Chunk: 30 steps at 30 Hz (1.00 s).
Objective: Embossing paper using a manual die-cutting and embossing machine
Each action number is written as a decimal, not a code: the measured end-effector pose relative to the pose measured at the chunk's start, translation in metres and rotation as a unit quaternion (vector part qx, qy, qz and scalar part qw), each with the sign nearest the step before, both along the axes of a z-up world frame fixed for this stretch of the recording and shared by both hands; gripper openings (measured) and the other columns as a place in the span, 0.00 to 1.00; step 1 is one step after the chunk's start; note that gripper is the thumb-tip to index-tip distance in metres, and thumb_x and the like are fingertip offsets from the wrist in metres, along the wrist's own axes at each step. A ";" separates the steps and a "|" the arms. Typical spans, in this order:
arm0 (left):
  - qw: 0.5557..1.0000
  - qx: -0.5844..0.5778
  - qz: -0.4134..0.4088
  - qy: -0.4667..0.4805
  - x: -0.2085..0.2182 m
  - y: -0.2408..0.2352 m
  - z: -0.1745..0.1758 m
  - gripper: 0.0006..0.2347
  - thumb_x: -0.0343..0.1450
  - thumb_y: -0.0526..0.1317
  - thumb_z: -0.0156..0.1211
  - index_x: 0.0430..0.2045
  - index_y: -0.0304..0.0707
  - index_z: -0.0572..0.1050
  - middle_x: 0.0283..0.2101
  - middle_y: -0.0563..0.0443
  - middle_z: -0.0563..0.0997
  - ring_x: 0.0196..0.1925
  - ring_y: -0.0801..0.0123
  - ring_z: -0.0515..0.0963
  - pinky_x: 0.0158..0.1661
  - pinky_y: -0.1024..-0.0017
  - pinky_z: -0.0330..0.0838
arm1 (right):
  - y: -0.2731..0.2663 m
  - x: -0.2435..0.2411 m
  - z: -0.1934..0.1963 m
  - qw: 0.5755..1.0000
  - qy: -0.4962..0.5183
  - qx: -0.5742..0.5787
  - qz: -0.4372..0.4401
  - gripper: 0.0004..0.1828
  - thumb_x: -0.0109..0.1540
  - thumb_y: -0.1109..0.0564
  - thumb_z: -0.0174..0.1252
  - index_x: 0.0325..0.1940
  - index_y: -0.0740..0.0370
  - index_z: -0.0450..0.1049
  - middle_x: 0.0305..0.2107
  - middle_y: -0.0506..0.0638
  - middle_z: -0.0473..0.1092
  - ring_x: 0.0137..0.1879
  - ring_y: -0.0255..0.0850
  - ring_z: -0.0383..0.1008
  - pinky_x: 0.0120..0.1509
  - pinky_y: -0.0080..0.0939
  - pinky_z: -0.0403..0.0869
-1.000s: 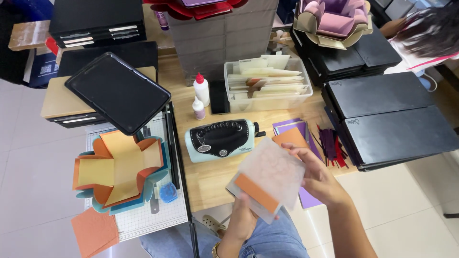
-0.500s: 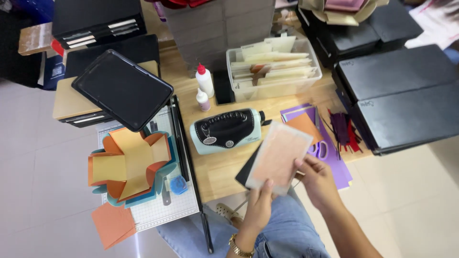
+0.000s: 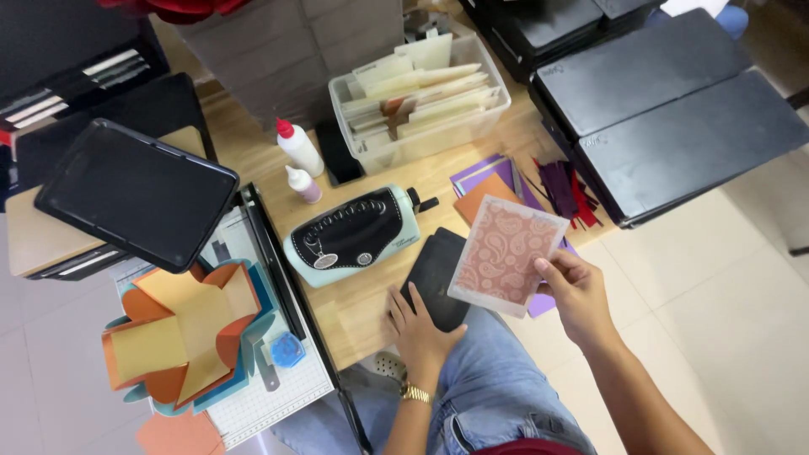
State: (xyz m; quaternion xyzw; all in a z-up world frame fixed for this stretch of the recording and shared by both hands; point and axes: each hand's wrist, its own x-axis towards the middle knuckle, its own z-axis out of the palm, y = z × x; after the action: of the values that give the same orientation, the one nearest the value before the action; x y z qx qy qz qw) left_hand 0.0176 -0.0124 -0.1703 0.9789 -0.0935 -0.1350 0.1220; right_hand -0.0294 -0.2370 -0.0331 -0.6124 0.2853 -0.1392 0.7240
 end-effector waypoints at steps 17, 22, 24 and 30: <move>0.967 -0.252 0.030 -0.028 -0.034 0.101 0.058 0.49 0.54 0.53 0.76 0.70 0.36 0.55 0.66 0.33 0.62 0.67 0.39 0.65 0.61 0.48 0.63 | 0.044 -0.024 -0.162 0.986 0.079 0.051 -0.135 0.07 0.65 0.58 0.61 0.33 0.60 0.73 0.26 0.45 0.67 0.33 0.33 0.68 0.34 0.35 0.74; 0.945 -0.317 0.079 0.003 -0.068 0.131 0.056 0.49 0.57 0.57 0.69 0.73 0.41 0.49 0.71 0.33 0.55 0.74 0.41 0.57 0.67 0.49 0.54 | 0.065 0.019 -0.165 0.992 0.110 0.042 -0.047 0.07 0.66 0.57 0.60 0.38 0.63 0.72 0.21 0.50 0.69 0.28 0.36 0.70 0.33 0.40 0.79; 0.938 -0.330 0.100 0.017 -0.075 0.132 0.055 0.49 0.60 0.61 0.65 0.74 0.42 0.47 0.73 0.35 0.52 0.76 0.42 0.55 0.66 0.47 0.54 | 0.072 0.029 -0.155 0.991 0.129 0.021 -0.022 0.10 0.66 0.56 0.60 0.41 0.65 0.70 0.19 0.55 0.72 0.27 0.39 0.73 0.32 0.43 0.82; 0.944 -0.320 0.078 -0.012 -0.073 0.125 0.053 0.51 0.55 0.46 0.75 0.74 0.42 0.48 0.73 0.35 0.53 0.75 0.42 0.54 0.69 0.50 0.51 | 0.074 0.038 -0.143 0.975 0.211 -0.070 0.002 0.15 0.66 0.57 0.59 0.46 0.59 0.57 0.18 0.53 0.71 0.18 0.45 0.74 0.22 0.41 0.73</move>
State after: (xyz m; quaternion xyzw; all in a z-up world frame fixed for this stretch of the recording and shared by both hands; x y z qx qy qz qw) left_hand -0.0555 0.1129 -0.1169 0.8940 -0.0565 -0.0759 0.4380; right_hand 0.0087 -0.1627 -0.1757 -0.6774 0.4203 -0.0247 0.6032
